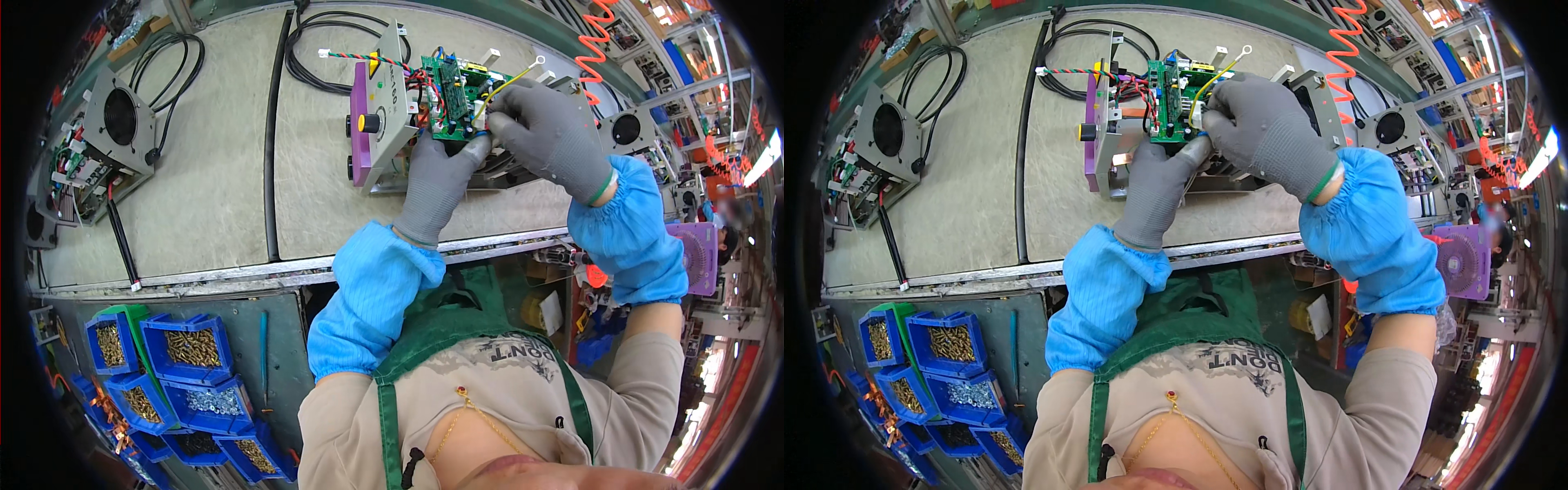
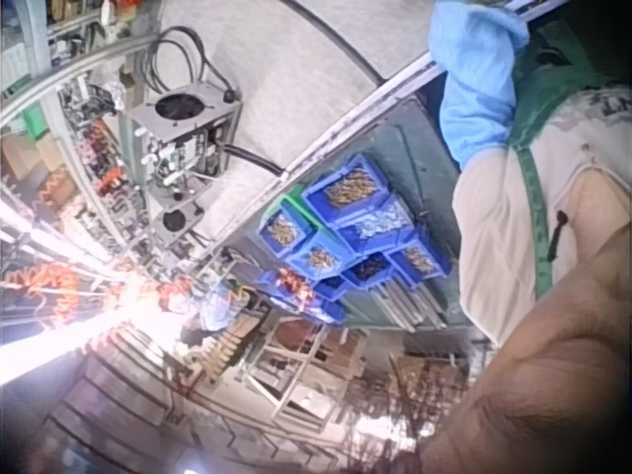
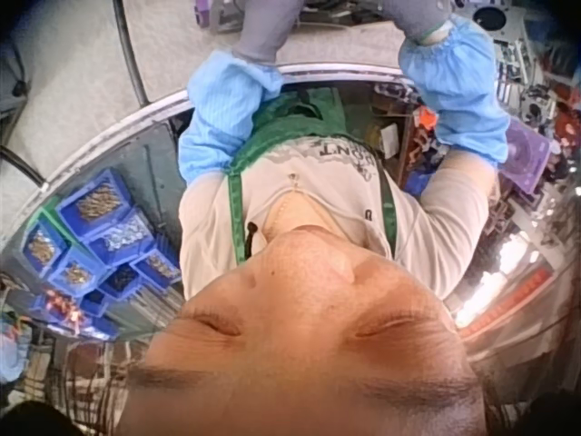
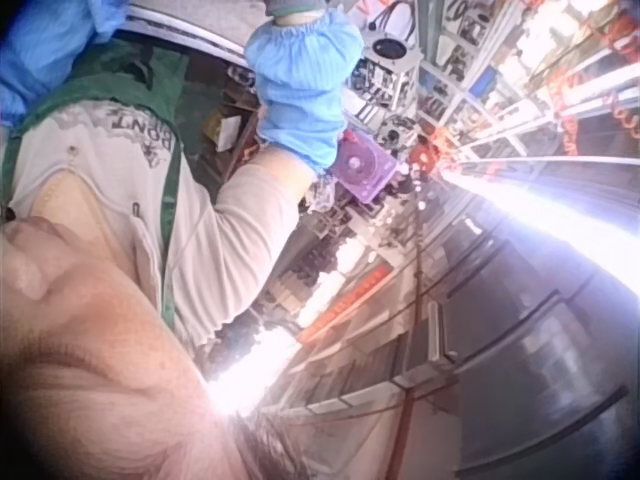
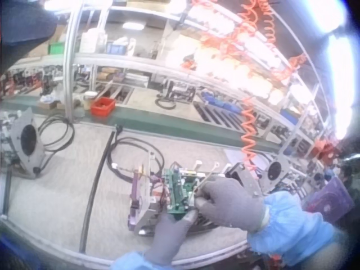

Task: Assembling electronic power components on a factory line using an electric screwdriver and hand tools.

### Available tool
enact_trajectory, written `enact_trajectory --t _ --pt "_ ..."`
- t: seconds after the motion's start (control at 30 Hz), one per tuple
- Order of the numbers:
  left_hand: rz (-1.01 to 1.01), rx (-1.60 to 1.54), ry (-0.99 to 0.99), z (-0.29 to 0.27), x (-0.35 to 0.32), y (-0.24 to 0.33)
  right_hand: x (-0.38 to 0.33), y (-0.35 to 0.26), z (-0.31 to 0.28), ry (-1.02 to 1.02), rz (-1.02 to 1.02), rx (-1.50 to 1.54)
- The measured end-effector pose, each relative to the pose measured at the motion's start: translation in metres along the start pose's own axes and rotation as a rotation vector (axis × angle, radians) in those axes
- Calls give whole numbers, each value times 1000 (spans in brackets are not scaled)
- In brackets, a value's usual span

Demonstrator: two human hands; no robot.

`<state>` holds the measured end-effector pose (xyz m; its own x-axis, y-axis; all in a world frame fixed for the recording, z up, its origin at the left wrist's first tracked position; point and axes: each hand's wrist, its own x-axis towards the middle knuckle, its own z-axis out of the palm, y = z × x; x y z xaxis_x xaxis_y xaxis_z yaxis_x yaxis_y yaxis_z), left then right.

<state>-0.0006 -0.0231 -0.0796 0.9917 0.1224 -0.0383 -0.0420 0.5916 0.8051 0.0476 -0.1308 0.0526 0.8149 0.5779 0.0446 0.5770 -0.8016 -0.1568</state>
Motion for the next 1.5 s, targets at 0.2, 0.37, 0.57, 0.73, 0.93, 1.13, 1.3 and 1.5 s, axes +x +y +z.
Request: enact_trajectory --t 0.2,0.37,0.57,0.73,0.93,1.13,1.3,1.5 --pt "-85 -101 -24 0 1 6 -4 -9 -4 -9 141 513" --pt "-24 -24 -16 -3 0 7 0 -11 9 49 126 440" --pt "-39 -127 31 -2 -1 4 7 -23 -11 164 -65 -306" --pt "-14 -93 9 -5 2 3 33 -34 -21 -306 39 -360" --pt "4 -65 23 -6 1 4 41 -46 -28 -412 68 -470" --pt "2 -86 35 -1 0 7 37 -24 -15 -182 -177 -505" --pt "-15 -81 46 -2 0 7 39 -33 -21 -277 -66 -466" --pt "90 -70 18 -4 1 1 47 -27 -19 -313 -89 -446"
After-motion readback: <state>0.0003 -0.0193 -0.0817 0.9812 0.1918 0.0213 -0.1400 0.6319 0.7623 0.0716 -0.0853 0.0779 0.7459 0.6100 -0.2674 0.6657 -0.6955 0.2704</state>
